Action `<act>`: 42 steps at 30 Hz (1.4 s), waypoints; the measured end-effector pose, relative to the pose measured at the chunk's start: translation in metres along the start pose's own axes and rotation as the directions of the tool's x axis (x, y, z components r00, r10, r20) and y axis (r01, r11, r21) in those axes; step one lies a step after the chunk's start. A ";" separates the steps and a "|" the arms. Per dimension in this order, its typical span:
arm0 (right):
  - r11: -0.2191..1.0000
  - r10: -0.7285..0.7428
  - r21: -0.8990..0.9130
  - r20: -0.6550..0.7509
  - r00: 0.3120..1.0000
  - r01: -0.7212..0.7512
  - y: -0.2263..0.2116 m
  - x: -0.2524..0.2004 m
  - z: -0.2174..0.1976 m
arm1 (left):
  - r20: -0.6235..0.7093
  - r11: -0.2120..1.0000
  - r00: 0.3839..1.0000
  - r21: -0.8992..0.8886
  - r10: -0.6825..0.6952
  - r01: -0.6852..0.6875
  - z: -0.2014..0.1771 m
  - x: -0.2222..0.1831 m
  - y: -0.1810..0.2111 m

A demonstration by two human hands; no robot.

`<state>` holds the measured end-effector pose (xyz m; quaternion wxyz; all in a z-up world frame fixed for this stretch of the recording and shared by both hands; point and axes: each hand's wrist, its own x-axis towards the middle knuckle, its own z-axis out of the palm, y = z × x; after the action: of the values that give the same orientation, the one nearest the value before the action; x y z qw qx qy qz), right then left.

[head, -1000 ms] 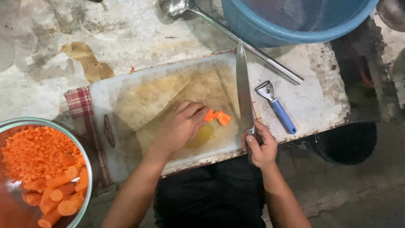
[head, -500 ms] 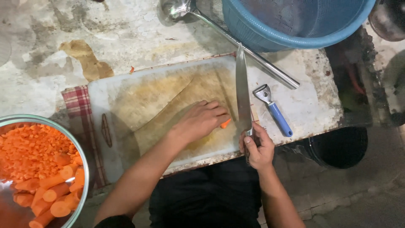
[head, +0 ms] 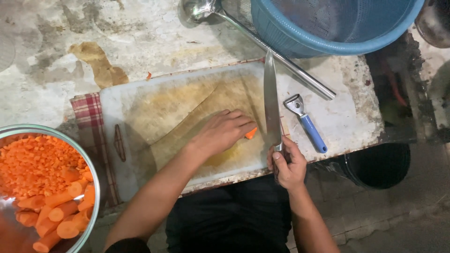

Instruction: Dicing pre-cut carrot chunks into smaller pieces on a cutting board using a kitchen knife.

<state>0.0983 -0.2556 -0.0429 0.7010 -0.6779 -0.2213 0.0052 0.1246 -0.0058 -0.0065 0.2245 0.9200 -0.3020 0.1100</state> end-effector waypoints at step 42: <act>0.763 0.318 -0.635 0.201 0.927 -0.124 -0.080 -0.002 0.012 | -0.412 0.827 0.741 -0.059 -0.531 0.560 -0.018 -0.101 0.080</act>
<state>0.0691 -0.2511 0.0322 0.3969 -0.8803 -0.2312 0.1184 -0.0054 -0.0032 0.0025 0.2731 0.9306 0.0384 0.2405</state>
